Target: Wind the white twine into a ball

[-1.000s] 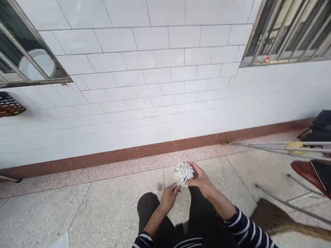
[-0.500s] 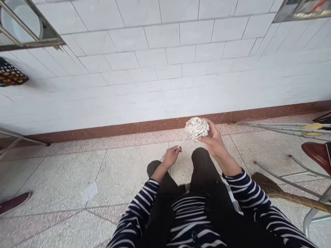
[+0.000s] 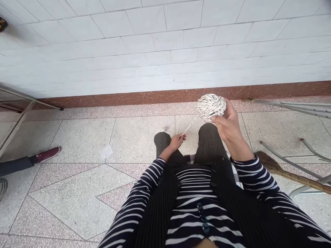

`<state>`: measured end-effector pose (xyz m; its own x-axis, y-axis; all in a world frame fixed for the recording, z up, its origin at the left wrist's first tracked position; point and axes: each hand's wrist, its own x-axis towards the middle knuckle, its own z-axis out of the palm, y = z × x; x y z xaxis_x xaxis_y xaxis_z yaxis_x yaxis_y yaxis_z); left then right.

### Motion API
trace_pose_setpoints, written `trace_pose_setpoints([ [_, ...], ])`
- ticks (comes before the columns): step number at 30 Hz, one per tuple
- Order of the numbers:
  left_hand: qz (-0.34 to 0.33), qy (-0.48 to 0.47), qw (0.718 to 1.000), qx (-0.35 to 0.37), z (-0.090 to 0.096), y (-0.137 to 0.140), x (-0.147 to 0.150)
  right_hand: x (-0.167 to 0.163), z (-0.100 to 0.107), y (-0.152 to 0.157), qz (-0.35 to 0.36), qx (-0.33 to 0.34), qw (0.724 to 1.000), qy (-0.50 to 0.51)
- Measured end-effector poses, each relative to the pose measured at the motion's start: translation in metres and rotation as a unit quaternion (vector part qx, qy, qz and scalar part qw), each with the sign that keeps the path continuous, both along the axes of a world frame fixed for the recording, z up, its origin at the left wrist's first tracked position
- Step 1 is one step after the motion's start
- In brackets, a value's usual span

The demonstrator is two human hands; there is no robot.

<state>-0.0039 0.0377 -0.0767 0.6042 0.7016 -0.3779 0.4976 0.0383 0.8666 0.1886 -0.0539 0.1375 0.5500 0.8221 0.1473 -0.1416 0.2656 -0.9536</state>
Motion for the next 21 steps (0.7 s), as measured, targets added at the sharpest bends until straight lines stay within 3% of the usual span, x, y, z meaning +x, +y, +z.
trace_pose_setpoints([
  [6,0.037,0.046,0.997,0.048,0.003,0.032,-0.01,0.005,-0.003,-0.025,-0.02,0.001,1.0,0.006],
  [10,0.056,0.046,0.995,0.062,0.027,0.074,0.002,0.014,-0.021,-0.042,-0.038,-0.022,0.998,0.033],
  [13,0.045,-0.018,0.989,0.142,0.072,0.112,0.028,0.013,-0.033,-0.05,-0.047,-0.04,0.996,0.057],
  [16,-0.005,-0.094,0.966,0.24,0.135,0.137,0.058,0.005,-0.04,-0.055,-0.036,-0.062,0.995,0.075],
  [19,-0.04,-0.149,0.931,0.332,0.187,0.138,0.084,-0.002,-0.042,-0.058,-0.025,-0.073,0.992,0.098],
  [21,-0.052,-0.156,0.918,0.36,0.199,0.13,0.096,-0.003,-0.042,-0.06,-0.019,-0.078,0.99,0.113],
])
